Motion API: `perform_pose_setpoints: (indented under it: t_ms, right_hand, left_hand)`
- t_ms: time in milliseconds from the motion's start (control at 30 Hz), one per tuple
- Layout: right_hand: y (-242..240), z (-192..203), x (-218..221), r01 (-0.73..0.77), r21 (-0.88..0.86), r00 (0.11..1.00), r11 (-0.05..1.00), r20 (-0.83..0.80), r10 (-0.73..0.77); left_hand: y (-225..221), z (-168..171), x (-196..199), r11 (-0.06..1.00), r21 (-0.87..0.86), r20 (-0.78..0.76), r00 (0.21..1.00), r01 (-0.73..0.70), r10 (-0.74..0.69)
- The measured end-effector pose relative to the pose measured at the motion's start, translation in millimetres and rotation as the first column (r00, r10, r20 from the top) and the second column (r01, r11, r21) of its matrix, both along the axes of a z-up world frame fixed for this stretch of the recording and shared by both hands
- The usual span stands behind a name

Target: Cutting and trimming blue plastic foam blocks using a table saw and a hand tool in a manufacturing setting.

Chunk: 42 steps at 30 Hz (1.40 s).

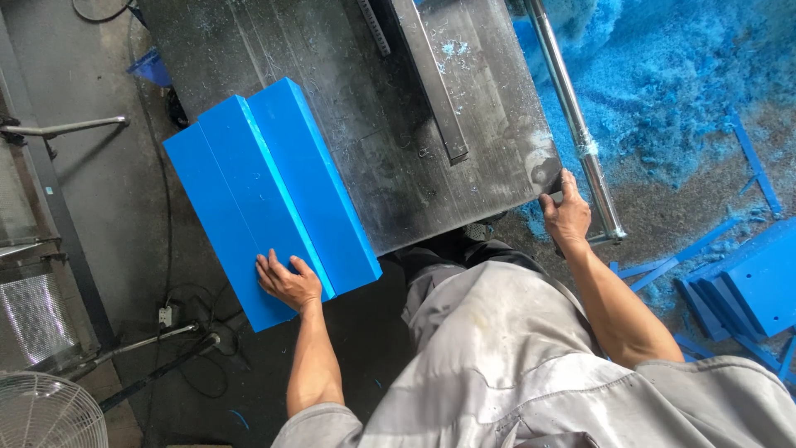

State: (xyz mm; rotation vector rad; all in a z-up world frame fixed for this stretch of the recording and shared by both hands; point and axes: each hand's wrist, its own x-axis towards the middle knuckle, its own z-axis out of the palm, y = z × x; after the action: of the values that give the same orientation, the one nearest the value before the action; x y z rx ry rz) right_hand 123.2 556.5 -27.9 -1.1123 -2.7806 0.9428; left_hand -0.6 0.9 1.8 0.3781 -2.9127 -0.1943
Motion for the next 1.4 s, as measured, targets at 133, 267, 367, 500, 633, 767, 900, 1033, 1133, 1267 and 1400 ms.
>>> perform_pose_setpoints:
  t_ms: [133,267,367,500,633,767,900,1033,1133,1267,1400]
  right_hand:
    - [4,-15,5,-0.040,0.084,0.998,0.996,-0.046,0.044]
    - [4,-8,2,-0.061,0.127,0.995,0.990,-0.070,0.070]
    - [1,6,-3,0.004,-0.003,1.000,1.000,-0.003,-0.004]
    - [7,-21,8,-0.057,0.101,0.997,0.993,-0.047,0.062]
    - [6,-8,3,-0.036,-0.003,0.999,0.999,-0.012,0.036]
    - [7,0,2,-0.043,-0.015,0.999,0.999,0.007,0.043]
    - [11,-3,4,-0.058,-0.012,0.998,0.998,0.014,0.058]
    - [12,-11,7,-0.055,-0.012,0.998,0.998,0.016,0.055]
    - [10,-11,7,-0.068,0.011,0.997,0.998,0.022,0.067]
    - [7,-9,5,-0.083,0.024,0.996,0.996,0.025,0.082]
    - [8,-5,4,-0.093,0.029,0.996,0.995,0.009,0.092]
  left_hand:
    - [1,1,0,1.000,-0.011,-0.007,1.000,0.005,-0.005]
    - [1,1,1,1.000,-0.002,-0.009,1.000,0.007,-0.007]
    - [-2,-3,0,1.000,-0.021,-0.001,1.000,0.009,-0.009]
    - [-3,-4,1,0.999,-0.031,-0.001,1.000,0.009,-0.010]
    - [0,0,1,1.000,-0.013,-0.003,1.000,0.017,-0.017]
    - [3,4,2,1.000,0.002,-0.007,1.000,0.001,-0.001]
    - [3,3,2,1.000,-0.004,-0.012,1.000,-0.003,0.003]
    - [7,9,1,1.000,0.007,-0.029,1.000,0.009,-0.008]
    - [5,7,2,1.000,-0.005,-0.048,0.999,0.025,-0.025]
    - [2,4,1,0.999,-0.015,-0.057,0.997,0.042,-0.043]
    - [5,8,1,0.999,-0.020,-0.067,0.997,0.048,-0.049]
